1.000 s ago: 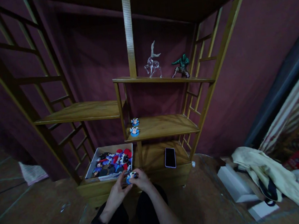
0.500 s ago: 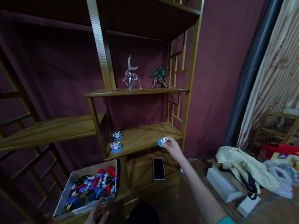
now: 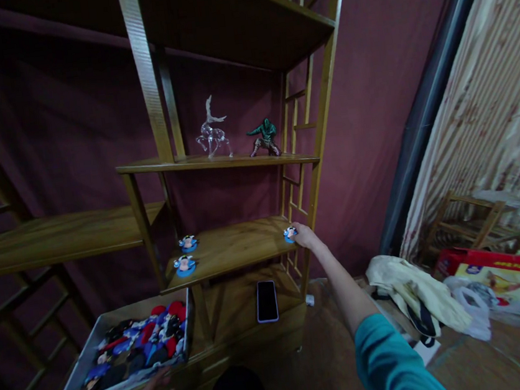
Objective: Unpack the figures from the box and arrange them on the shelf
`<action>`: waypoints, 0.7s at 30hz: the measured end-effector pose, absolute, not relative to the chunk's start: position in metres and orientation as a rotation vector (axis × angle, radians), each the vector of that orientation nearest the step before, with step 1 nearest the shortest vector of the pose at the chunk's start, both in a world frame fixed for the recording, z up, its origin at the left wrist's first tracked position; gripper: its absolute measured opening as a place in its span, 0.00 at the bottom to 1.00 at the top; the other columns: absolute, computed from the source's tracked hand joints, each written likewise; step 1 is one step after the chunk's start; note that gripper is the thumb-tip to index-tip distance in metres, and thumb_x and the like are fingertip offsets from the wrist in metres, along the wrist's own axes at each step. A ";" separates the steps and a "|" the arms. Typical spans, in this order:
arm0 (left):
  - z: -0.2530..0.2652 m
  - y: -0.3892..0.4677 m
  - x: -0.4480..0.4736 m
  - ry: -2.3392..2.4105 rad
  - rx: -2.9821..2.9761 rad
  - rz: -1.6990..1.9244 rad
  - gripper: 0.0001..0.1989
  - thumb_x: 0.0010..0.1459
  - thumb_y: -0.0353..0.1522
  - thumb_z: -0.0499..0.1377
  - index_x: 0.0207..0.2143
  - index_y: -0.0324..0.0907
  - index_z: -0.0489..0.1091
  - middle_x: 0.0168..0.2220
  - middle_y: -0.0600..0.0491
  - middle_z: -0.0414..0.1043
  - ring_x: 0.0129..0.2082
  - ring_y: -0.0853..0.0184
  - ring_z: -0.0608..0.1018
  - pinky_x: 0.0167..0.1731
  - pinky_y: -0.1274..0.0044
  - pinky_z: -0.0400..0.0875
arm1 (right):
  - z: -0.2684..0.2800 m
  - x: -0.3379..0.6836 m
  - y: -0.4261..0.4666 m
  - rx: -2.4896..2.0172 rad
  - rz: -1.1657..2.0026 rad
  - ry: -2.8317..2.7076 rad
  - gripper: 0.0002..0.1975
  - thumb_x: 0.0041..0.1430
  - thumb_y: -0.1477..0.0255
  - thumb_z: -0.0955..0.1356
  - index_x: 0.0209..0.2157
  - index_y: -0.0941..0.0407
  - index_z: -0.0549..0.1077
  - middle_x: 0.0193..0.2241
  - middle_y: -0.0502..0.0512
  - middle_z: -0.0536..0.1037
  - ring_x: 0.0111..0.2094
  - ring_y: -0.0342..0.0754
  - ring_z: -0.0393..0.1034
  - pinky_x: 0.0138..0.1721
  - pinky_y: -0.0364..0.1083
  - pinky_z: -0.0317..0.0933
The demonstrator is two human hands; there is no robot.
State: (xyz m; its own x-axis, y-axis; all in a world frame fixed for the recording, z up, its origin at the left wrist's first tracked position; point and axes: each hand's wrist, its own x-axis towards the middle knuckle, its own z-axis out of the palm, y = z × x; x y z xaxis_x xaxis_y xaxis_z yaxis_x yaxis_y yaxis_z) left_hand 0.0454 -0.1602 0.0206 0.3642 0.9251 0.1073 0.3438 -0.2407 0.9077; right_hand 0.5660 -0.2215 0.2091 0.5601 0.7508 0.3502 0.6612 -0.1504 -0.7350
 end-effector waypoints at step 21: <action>0.019 -0.159 0.043 1.118 1.964 0.679 0.19 0.47 0.44 0.57 0.39 0.45 0.73 0.37 0.53 0.77 0.37 0.61 0.78 0.38 0.73 0.73 | 0.245 0.559 -0.226 -1.846 0.209 -1.293 0.12 0.39 0.77 0.69 0.31 0.54 0.76 0.26 0.52 0.77 0.29 0.47 0.68 0.36 0.46 0.62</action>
State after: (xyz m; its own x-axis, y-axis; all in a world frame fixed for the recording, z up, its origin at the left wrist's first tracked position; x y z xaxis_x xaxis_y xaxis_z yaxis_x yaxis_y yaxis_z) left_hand 0.0426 -0.1585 0.0189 0.4749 0.8768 0.0754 0.4711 -0.3257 0.8198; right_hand 0.5588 -0.2261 0.2449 0.4516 0.8342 0.3165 0.6923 -0.1038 -0.7142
